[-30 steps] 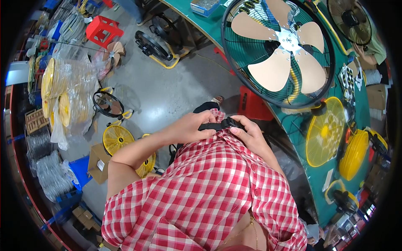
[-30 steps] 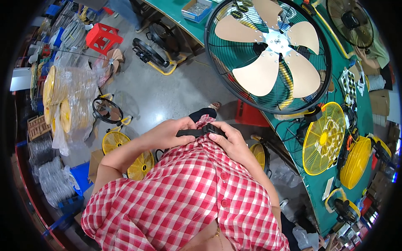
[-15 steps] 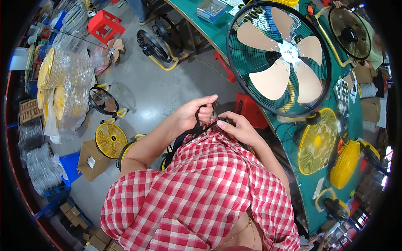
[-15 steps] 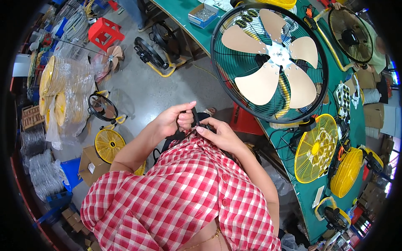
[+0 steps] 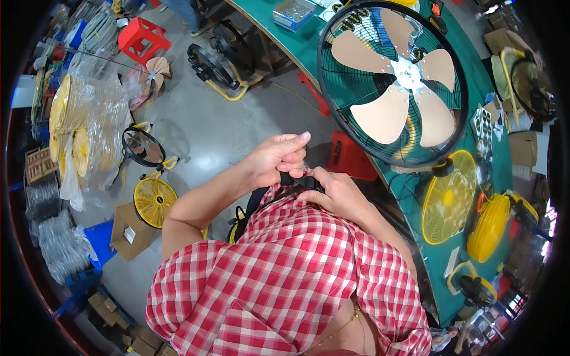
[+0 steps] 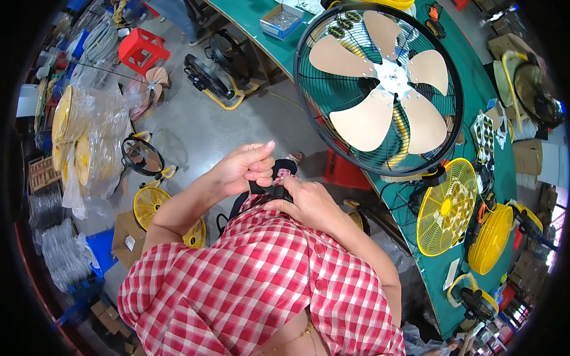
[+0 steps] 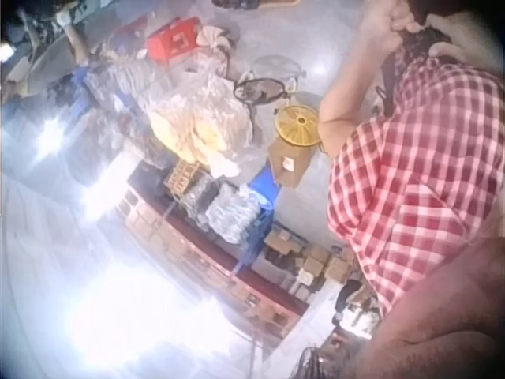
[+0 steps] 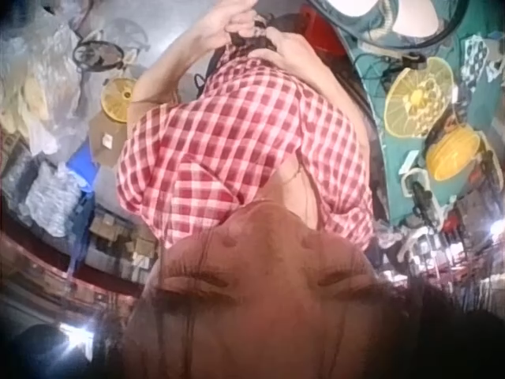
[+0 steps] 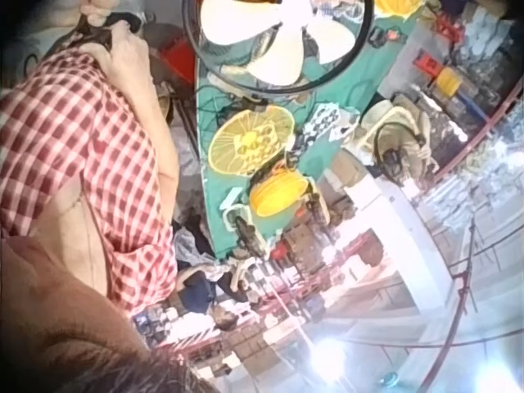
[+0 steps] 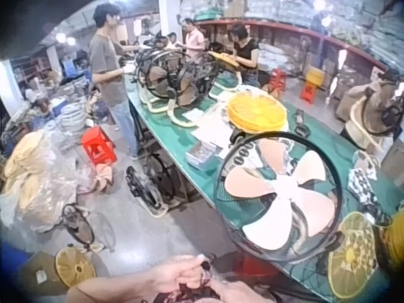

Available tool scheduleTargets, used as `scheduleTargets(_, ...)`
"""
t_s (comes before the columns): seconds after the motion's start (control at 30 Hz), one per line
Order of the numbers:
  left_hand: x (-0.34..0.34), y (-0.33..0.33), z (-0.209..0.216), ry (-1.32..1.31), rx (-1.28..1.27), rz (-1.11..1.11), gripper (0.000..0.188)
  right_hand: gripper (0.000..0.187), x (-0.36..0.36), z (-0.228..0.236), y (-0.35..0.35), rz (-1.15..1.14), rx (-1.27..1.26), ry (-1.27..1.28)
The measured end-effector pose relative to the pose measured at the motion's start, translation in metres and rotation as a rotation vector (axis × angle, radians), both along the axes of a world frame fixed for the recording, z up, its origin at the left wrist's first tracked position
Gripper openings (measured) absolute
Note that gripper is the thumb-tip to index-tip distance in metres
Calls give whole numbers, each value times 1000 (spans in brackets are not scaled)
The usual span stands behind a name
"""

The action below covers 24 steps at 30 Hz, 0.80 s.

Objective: Assemble a handheld industrial fan by attaching the front grille with screws using a power driver and applying a brand label.

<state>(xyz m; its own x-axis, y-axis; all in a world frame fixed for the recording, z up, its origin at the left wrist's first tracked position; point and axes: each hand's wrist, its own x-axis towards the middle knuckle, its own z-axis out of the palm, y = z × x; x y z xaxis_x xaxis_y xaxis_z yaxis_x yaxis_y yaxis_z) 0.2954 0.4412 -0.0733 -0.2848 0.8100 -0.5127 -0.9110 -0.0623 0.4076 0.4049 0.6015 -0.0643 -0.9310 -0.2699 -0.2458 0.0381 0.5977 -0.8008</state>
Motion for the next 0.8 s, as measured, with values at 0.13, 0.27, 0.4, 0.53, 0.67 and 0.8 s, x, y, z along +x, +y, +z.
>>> scheduleTargets(0.13,-3,0,5,48,-35,-112,36,50,2,-3,5,60,12,120)
scheduleTargets(0.27,0,0,7,73,-1,-170,36,46,3,3,13,153,92,121)
scheduleTargets(0.4,3,-2,5,92,19,-200,36,45,4,-4,15,172,13,153)
scheduleTargets(0.53,2,-1,0,55,19,-191,36,44,-2,0,19,159,9,100)
scheduleTargets(0.67,-2,4,-15,88,36,-76,34,32,-3,-9,28,-102,-251,-127)
scheduleTargets(0.8,5,-9,-24,383,-44,-181,33,30,13,-8,39,-332,-455,-332)
